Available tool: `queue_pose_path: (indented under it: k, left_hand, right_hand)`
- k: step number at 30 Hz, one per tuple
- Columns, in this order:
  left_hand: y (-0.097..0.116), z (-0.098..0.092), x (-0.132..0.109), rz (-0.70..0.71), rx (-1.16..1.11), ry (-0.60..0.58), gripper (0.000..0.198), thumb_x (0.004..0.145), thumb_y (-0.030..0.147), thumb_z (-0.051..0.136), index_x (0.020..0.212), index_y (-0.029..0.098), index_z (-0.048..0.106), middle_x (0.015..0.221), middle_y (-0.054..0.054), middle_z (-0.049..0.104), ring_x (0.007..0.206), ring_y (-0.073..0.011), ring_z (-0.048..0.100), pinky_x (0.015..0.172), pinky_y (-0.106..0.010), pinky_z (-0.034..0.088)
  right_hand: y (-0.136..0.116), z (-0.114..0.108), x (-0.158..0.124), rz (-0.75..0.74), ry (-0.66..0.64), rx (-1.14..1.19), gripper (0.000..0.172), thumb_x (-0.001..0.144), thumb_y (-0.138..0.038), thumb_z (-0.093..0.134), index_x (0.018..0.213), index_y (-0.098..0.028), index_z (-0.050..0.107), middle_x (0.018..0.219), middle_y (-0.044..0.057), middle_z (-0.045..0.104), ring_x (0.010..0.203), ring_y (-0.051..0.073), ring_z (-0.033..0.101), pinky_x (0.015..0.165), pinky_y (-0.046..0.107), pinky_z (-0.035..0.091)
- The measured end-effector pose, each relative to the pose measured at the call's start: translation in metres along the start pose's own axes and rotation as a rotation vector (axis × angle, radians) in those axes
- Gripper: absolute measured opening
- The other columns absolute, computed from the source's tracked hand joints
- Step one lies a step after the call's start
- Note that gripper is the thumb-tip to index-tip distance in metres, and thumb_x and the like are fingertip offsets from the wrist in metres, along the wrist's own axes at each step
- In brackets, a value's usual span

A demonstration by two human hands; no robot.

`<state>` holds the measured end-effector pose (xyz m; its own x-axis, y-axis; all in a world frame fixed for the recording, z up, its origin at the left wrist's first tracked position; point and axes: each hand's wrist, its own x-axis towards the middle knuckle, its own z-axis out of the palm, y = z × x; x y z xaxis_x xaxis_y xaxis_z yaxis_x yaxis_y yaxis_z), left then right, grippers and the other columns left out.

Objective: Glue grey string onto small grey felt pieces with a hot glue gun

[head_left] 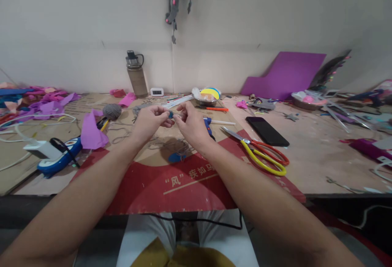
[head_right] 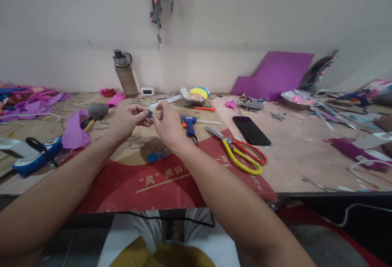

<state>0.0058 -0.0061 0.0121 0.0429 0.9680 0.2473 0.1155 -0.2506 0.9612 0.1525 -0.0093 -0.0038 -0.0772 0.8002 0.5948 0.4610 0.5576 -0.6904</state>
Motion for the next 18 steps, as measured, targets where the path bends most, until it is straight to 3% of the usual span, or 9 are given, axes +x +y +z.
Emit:
queue_pose_path:
  k: [3, 9, 14, 18]
  left_hand:
    - [-0.0030, -0.0013, 0.0017, 0.019, -0.008, 0.025, 0.017, 0.072, 0.026, 0.069, 0.079, 0.012, 0.061, 0.063, -0.002, 0.067, 0.055, -0.0123, 0.065, 0.061, -0.027, 0.057]
    - [-0.0052, -0.0012, 0.0021, 0.062, 0.016, 0.049, 0.020, 0.074, 0.030, 0.068, 0.081, 0.013, 0.062, 0.066, -0.003, 0.067, 0.057, -0.0123, 0.065, 0.055, -0.023, 0.052]
    - [-0.0060, -0.0022, 0.0014, 0.104, 0.088, 0.048, 0.016, 0.076, 0.029, 0.065, 0.082, 0.014, 0.062, 0.056, -0.001, 0.064, 0.037, -0.0057, 0.044, 0.039, -0.020, 0.033]
    - [-0.0054, -0.0022, -0.0007, 0.140, 0.072, 0.032, 0.013, 0.077, 0.028, 0.063, 0.078, 0.015, 0.061, 0.056, -0.001, 0.064, 0.040, -0.0066, 0.046, 0.042, -0.021, 0.035]
  right_hand:
    - [-0.0010, 0.0008, -0.0005, -0.016, -0.020, 0.038, 0.003, 0.080, -0.022, 0.054, 0.079, -0.020, 0.053, 0.070, -0.002, 0.054, 0.063, 0.012, 0.046, 0.063, 0.026, 0.035]
    - [0.0001, 0.0047, 0.0016, 0.102, -0.022, 0.208, 0.015, 0.079, -0.026, 0.056, 0.066, -0.020, 0.051, 0.062, -0.004, 0.051, 0.058, 0.011, 0.043, 0.060, 0.025, 0.034]
    - [0.0031, 0.0090, 0.0049, 0.206, -0.021, 0.281, 0.016, 0.075, -0.027, 0.059, 0.063, -0.020, 0.050, 0.058, -0.006, 0.048, 0.056, 0.010, 0.042, 0.056, 0.026, 0.031]
    - [0.0008, 0.0073, 0.0053, 0.218, 0.003, 0.278, 0.019, 0.076, -0.028, 0.058, 0.061, -0.019, 0.050, 0.057, -0.006, 0.047, 0.055, 0.010, 0.040, 0.056, 0.026, 0.031]
